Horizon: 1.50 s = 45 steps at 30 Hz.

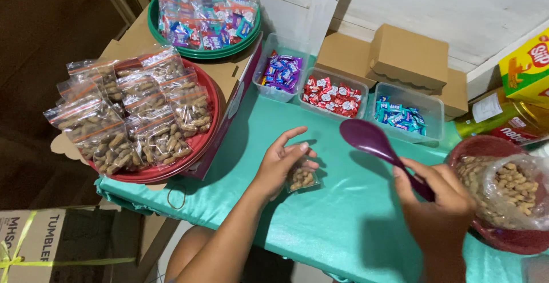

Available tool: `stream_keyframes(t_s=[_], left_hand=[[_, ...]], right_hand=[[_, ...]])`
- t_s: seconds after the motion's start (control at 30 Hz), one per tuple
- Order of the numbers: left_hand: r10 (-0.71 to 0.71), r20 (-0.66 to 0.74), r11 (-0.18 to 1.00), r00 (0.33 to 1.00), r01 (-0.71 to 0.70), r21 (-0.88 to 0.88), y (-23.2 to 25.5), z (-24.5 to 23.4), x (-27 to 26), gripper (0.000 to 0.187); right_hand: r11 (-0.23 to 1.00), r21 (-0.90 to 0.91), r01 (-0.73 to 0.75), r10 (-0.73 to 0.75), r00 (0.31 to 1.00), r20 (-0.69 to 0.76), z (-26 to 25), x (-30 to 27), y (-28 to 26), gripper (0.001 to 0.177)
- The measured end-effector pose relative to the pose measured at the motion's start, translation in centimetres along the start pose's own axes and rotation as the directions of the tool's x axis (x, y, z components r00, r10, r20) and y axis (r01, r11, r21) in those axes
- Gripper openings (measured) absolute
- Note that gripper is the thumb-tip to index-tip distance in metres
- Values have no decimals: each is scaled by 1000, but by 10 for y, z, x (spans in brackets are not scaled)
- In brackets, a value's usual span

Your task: Scooping snacks into small plastic bags and organizing candy packets on a table.

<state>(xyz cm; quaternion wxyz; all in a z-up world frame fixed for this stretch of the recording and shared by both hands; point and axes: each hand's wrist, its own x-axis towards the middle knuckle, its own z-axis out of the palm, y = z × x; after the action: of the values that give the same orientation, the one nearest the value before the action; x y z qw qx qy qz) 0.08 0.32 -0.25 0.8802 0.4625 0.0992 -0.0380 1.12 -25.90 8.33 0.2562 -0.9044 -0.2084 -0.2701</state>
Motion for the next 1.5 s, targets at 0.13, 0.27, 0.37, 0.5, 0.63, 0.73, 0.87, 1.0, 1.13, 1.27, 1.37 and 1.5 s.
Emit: stream_keyframes(t_s=[0.13, 0.27, 0.37, 0.5, 0.63, 0.73, 0.87, 1.0, 1.13, 1.27, 1.37, 1.5], left_hand=[[-13, -26, 1000, 1000, 14, 22, 2, 0, -1, 62], [-27, -31, 1000, 999, 27, 15, -17, -9, 8, 59], [7, -16, 998, 1000, -8, -67, -31, -15, 14, 58], [-5, -118, 995, 993, 17, 96, -36, -19, 11, 52], [250, -203, 875, 947, -131, 467, -44, -28, 16, 36], [398, -112, 756, 911, -256, 602, -51, -32, 11, 33], [461, -33, 687, 887, -333, 646, -59, -32, 8, 37], [565, -74, 629, 821, -372, 683, -64, -16, 5, 36], [544, -53, 595, 837, -341, 728, -69, -27, 5, 38], [590, 161, 535, 791, -532, 656, -89, -70, 26, 44], [554, 97, 540, 827, -445, 715, -92, -76, 29, 42], [569, 130, 552, 812, -495, 671, -97, -81, 32, 42]], right_hand=[[996, 21, -92, 93, 995, -33, -13, -1, 25, 16], [982, 2, -190, 189, 977, -103, -32, 2, 41, 18], [988, -36, -147, 141, 979, -146, -52, 6, 53, 12], [973, 56, -222, 229, 951, -209, -75, 4, 71, 9], [776, 133, -616, 630, 756, -178, -97, -1, 90, 16], [645, 70, -761, 763, 634, -129, -124, -2, 92, 21], [577, -60, -815, 803, 579, -141, -138, -9, 109, 21], [499, -109, -860, 864, 504, -21, -149, -8, 113, 29], [417, -215, -883, 908, 392, 148, -159, -2, 110, 32], [418, -253, -872, 906, 379, 191, -159, -6, 117, 32], [396, -285, -873, 916, 352, 193, -157, -7, 120, 32], [438, -237, -867, 898, 408, 166, -147, -9, 125, 31]])
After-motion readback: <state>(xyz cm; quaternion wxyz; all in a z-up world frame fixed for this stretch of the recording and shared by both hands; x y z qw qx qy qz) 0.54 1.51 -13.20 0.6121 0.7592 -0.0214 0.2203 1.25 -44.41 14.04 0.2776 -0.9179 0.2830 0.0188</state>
